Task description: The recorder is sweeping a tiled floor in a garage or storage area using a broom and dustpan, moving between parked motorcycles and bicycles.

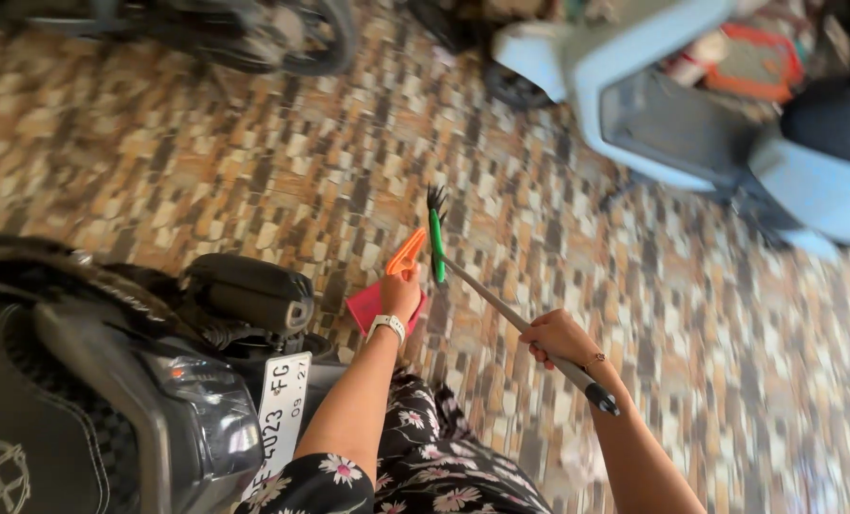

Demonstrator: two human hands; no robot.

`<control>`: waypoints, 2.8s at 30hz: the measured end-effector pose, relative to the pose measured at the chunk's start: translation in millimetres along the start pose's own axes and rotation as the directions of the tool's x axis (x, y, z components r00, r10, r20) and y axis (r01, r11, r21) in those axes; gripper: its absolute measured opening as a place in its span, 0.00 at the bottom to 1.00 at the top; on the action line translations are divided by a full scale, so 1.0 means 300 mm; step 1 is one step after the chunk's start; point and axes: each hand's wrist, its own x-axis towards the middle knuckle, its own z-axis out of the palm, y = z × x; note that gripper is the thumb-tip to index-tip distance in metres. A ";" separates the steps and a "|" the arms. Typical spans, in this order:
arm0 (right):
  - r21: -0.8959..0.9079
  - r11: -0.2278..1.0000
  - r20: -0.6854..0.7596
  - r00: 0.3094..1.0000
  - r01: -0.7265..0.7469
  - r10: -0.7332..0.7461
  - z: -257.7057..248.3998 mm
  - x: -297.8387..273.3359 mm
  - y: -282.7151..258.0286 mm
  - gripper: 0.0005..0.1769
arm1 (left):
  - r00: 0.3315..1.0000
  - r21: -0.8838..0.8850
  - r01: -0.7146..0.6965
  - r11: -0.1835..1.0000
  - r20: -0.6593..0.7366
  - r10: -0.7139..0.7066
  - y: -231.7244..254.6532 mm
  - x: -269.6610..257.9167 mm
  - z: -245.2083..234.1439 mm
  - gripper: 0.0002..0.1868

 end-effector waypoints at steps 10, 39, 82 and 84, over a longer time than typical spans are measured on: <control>-0.117 0.975 0.140 0.975 0.191 -0.174 0.029 0.427 -0.536 0.11 | 0.966 -0.005 0.112 0.994 -0.232 -0.110 0.115 0.401 -0.167 0.13; -0.269 0.854 0.672 0.722 0.446 -0.165 0.533 1.373 -2.151 0.13 | 0.360 -0.071 0.725 0.685 -0.809 -0.465 -0.081 1.442 -0.910 0.19; -0.317 0.786 0.823 0.566 0.531 -0.050 2.496 1.575 -3.531 0.09 | -0.181 -0.397 0.552 0.734 -0.916 -0.359 -0.397 1.989 -2.698 0.09; -0.322 0.752 0.796 0.594 0.575 -0.114 2.584 1.567 -3.585 0.09 | -0.189 -0.393 0.524 0.755 -0.919 -0.347 -0.423 2.027 -2.790 0.08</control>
